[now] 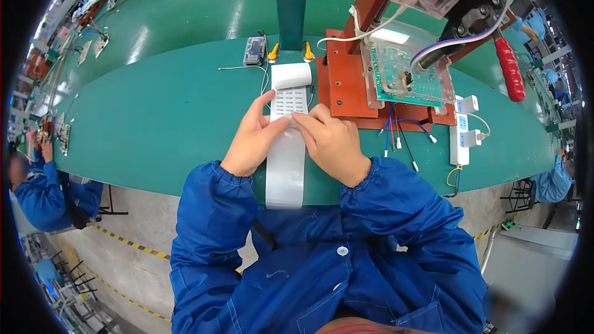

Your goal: Assembling and testing electronic circuit boards using a manual fixture and connecting components.

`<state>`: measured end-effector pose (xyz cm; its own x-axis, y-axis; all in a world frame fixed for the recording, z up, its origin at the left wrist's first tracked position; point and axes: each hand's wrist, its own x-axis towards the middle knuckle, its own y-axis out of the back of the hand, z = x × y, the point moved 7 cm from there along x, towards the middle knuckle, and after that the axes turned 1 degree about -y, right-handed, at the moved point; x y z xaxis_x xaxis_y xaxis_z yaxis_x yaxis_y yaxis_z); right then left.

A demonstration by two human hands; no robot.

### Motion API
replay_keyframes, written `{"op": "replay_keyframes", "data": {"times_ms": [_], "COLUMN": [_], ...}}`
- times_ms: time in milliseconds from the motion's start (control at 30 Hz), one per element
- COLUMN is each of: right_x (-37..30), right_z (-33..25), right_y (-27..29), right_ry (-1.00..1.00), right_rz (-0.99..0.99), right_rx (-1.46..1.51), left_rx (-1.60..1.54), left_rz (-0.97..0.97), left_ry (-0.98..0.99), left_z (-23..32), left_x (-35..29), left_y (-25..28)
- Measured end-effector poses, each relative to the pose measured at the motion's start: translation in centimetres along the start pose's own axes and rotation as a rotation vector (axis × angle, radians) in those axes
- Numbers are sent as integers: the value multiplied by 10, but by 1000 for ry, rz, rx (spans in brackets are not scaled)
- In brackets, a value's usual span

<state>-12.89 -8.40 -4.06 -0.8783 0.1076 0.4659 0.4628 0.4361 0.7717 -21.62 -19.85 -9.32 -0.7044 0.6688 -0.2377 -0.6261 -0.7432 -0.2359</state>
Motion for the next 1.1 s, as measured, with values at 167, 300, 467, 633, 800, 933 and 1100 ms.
{"op": "replay_keyframes", "data": {"times_ms": [167, 300, 467, 633, 800, 933, 1100], "right_x": [1, 0, -10, -41, -50, -15, 22], "right_z": [4, 4, 4, 2, -11, 9, 6], "right_y": [-1, -3, -4, 44, 197, 261, 223], "right_ry": [78, 92, 110, 126, 332, 434, 507], "right_rz": [97, 94, 57, 47, 371, 695, 597], "right_rx": [59, 65, 19, 321, 296, 172, -300], "left_rx": [107, 86, 102, 770, 598, 767, 895], "left_rz": [31, 38, 65, 407, 535, 639, 765], "left_ry": [-4, -32, -75, -375, -479, -590, -709], "left_z": [-2, 1, -3, 16, -6, -1, -3], "left_x": [2, 2, -7, -67, -112, -105, -114], "left_y": [0, -1, 4, 13, 32, 11, 12]}}
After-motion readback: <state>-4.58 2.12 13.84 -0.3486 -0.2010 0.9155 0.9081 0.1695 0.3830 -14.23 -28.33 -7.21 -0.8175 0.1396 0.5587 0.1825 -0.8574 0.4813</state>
